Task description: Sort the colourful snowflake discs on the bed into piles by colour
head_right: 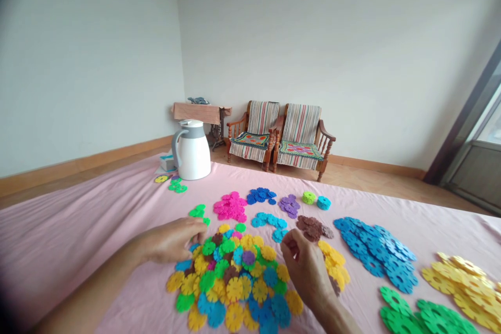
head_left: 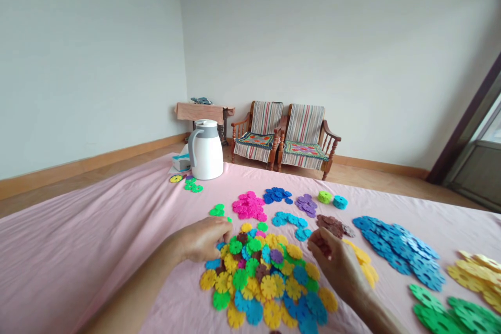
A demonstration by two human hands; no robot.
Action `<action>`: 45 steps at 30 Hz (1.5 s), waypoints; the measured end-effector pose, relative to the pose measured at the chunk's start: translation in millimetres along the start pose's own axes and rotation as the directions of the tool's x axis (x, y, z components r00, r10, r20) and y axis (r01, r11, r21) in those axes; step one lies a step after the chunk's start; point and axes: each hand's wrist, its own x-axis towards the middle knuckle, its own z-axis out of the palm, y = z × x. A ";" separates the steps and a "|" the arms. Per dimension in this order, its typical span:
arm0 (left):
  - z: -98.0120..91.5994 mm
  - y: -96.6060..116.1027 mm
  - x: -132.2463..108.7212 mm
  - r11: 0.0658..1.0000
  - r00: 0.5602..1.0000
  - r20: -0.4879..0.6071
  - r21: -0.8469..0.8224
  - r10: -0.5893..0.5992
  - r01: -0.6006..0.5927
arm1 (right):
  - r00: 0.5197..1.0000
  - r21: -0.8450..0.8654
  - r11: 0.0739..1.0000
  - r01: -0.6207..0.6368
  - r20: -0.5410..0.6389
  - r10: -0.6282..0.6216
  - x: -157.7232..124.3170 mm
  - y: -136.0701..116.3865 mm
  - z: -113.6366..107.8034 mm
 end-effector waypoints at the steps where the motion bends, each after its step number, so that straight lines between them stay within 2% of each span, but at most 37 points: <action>1: 1.0 -0.6 -0.2 1.000 1.000 0.000 0.003 0.006 -0.006 | 1.000 -0.001 1.000 0.004 -0.004 -0.004 -0.2 -0.2 0.3; 6: -1.2 2.6 -1.0 0.997 0.999 -0.015 -0.063 0.031 -0.032 | 1.000 0.012 1.000 0.017 -0.002 -0.017 0.6 -0.1 2.3; 10: -6.4 17.1 1.9 0.965 0.999 -0.006 -0.259 0.044 -0.045 | 1.000 0.009 1.000 0.026 0.005 -0.027 0.3 -1.8 2.4; 14: -4.3 29.7 9.5 0.919 0.992 -0.126 -0.388 0.025 -0.073 | 1.000 -0.034 0.999 0.015 0.000 -0.015 -2.1 -5.4 2.5; 18: 5.8 33.5 19.9 0.902 0.955 -0.286 -0.428 -0.074 -0.059 | 0.999 -0.114 0.993 -0.020 -0.034 0.016 -4.1 -8.5 6.1; 21: 14.1 38.5 30.0 0.855 0.947 -0.299 -0.515 -0.118 -0.055 | 0.999 -0.128 0.991 -0.029 -0.036 0.024 -4.9 -9.0 10.2; 27: 29.1 62.4 69.6 0.821 0.961 -0.254 -0.568 -0.109 -0.057 | 0.999 -0.116 0.993 -0.008 -0.038 0.004 -4.6 -5.4 14.0; 32: 40.2 74.7 117.9 0.849 0.935 -0.322 -0.527 -0.146 -0.049 | 1.000 -0.114 0.993 -0.011 -0.026 0.008 -4.4 -4.2 12.4; 35: 42.4 72.8 129.9 0.851 0.914 -0.359 -0.524 -0.190 -0.029 | 1.000 -0.085 0.996 -0.001 -0.008 0.001 -4.6 -5.0 11.3; 38: 40.7 66.4 120.8 0.854 0.904 -0.380 -0.519 -0.199 -0.031 | 1.000 -0.090 0.996 0.000 0.011 0.001 -4.5 -4.9 10.9; 45: 30.7 58.2 65.2 0.906 0.891 -0.438 -0.415 -0.122 -0.080 | 0.999 -0.105 0.994 0.039 -0.015 -0.040 -3.4 -10.3 10.3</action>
